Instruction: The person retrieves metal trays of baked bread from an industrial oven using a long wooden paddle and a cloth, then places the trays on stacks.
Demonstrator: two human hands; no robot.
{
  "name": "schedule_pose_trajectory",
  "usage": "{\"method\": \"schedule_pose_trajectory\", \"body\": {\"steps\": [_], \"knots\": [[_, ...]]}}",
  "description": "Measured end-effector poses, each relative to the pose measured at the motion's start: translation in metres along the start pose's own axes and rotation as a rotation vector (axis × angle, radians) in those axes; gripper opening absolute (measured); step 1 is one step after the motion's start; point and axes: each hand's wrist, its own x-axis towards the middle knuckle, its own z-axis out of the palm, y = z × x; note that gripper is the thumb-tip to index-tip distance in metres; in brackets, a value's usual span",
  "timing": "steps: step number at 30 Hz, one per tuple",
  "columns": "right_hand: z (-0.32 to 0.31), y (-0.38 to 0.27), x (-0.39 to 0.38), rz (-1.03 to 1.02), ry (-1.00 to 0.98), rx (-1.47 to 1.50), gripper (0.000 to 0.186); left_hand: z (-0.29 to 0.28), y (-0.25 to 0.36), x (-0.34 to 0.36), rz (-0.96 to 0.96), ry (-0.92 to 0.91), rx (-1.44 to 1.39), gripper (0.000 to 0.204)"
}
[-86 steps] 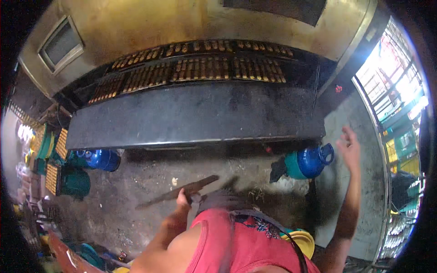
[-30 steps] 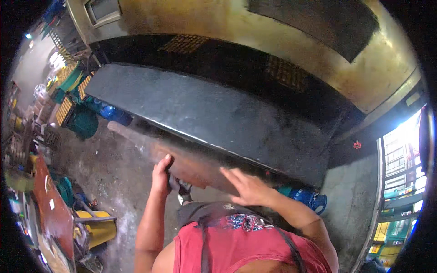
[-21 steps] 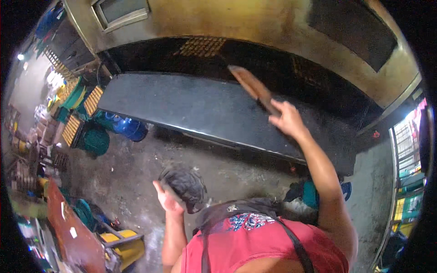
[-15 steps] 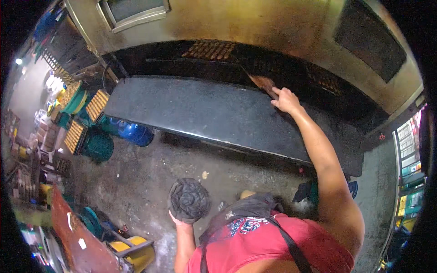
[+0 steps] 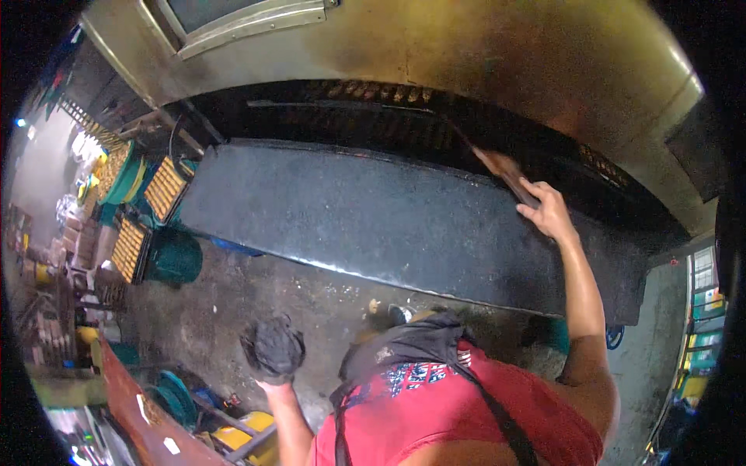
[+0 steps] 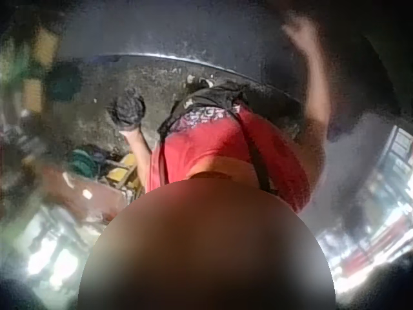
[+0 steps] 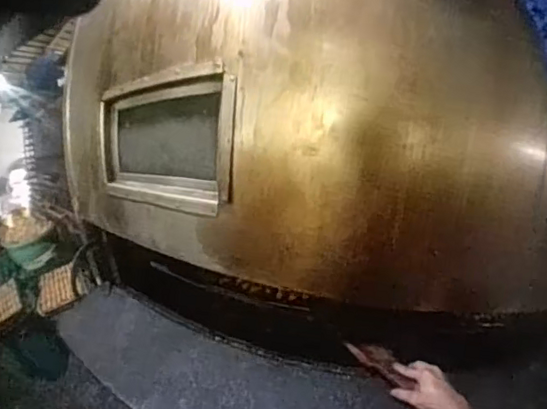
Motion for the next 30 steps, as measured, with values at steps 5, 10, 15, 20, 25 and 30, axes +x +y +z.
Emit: {"method": "schedule_pose_trajectory", "body": {"steps": [5,10,15,20,25,30], "knots": [[0.08,-0.049,0.102,-0.018,0.047,0.009,0.058,0.188,0.001,0.126,-0.201,-0.068,0.343,0.063],[0.156,-0.136,0.188,0.224,0.112,0.06,0.051,0.266,-0.019,0.285,-0.436,-0.395,0.419,0.055],[0.151,-0.169,0.154,0.226,0.192,0.067,0.056,0.276,-0.032,0.403,-0.658,-0.455,0.404,0.062],[0.14,-0.217,0.095,0.269,0.186,0.044,0.063,0.297,-0.075,0.482,-0.63,-0.286,0.785,0.053],[0.141,-0.251,0.038,0.356,0.211,-0.16,0.064,0.305,-0.153,0.462,-0.781,-0.442,0.902,0.034],[0.135,-0.278,-0.04,0.406,0.336,-0.053,0.068,0.277,-0.139,0.324,-0.602,-0.624,1.056,0.026]]}}
